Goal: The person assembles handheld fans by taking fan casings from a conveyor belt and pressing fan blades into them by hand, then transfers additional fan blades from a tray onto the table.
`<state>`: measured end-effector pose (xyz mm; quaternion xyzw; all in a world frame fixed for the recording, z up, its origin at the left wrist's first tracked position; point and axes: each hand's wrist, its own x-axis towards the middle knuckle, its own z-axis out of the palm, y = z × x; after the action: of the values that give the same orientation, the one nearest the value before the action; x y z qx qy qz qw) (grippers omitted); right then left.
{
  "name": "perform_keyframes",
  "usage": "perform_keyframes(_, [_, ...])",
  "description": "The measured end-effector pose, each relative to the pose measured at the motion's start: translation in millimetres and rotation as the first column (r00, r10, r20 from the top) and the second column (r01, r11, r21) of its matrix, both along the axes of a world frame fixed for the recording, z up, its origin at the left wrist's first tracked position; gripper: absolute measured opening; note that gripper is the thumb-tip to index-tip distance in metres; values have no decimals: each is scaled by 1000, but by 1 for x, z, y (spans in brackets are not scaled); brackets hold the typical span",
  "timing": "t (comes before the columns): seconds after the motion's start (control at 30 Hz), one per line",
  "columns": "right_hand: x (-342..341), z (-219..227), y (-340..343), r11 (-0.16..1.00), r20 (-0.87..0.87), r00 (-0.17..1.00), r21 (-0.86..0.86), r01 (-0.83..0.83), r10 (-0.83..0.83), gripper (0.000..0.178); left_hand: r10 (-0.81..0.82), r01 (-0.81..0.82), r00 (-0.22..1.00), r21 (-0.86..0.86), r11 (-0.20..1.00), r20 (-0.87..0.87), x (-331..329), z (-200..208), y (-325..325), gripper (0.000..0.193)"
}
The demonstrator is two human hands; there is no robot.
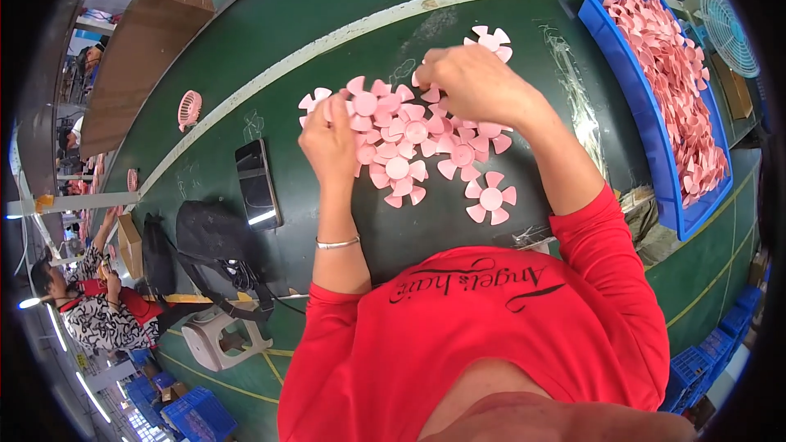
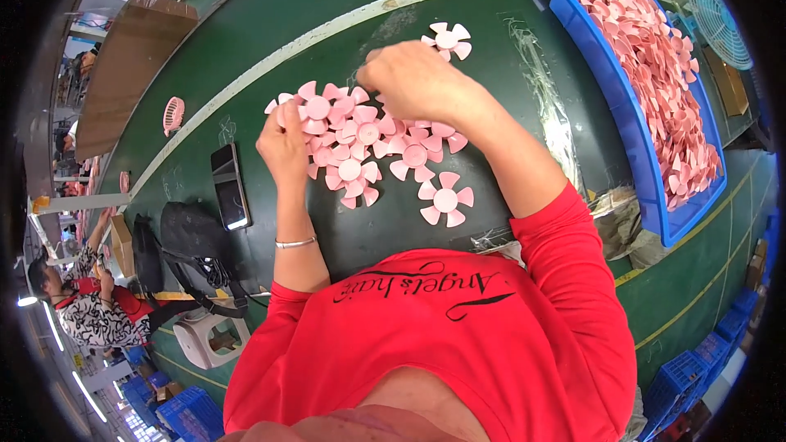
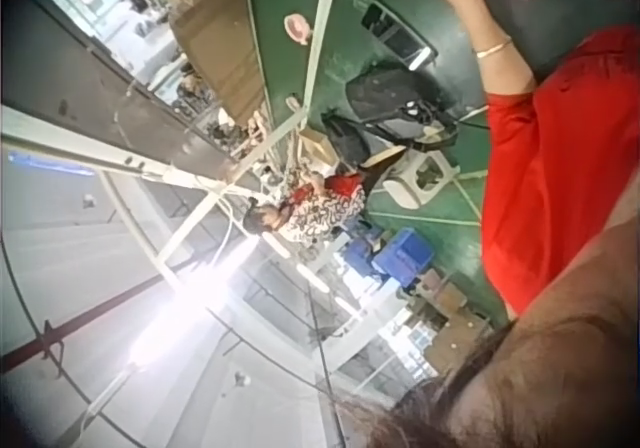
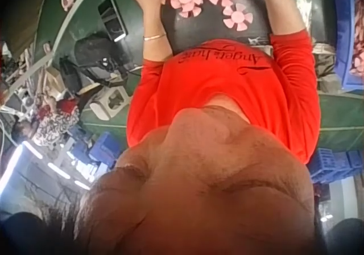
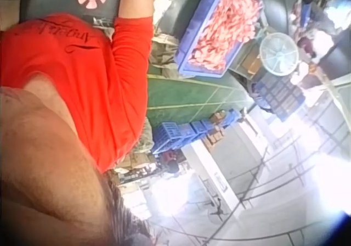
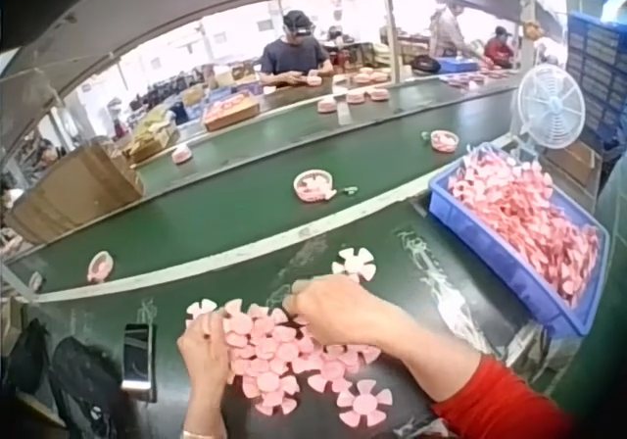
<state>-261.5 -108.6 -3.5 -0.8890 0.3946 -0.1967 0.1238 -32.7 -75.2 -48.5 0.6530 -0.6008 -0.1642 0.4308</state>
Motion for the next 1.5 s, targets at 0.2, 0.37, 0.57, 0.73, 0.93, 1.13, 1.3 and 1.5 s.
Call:
perform_keyframes(0.2, [30,-26,16,993,-109,987,-4,-117,116,17,177,-191,975,-102,976,-133,42,-21,-18,20])
perform_keyframes(0.37, [35,-27,19,990,-34,990,-36,-138,137,15,336,-370,886,-52,927,-321,94,-35,-25,19])
perform_keyframes(0.57, [42,-33,23,984,3,988,-87,-154,155,11,513,-507,797,-108,855,319,84,-22,-12,30])
perform_keyframes(0.73, [39,-33,17,987,-9,988,41,-153,154,17,283,-249,937,-176,952,206,58,9,-4,41])
perform_keyframes(0.93, [7,-10,-17,658,327,945,707,-259,21,27,-413,415,885,36,909,213,52,17,33,54])
perform_keyframes(1.13, [-19,-29,-33,815,203,901,534,226,-383,27,-545,555,690,135,821,477,53,3,55,70])
perform_keyframes(1.3, [2,-2,-9,967,4,981,169,191,-195,11,-429,529,663,22,848,614,67,-13,72,67])
perform_keyframes(1.5, [27,-22,11,989,-285,958,140,55,-12,10,-389,568,631,-59,821,671,77,-10,77,63])
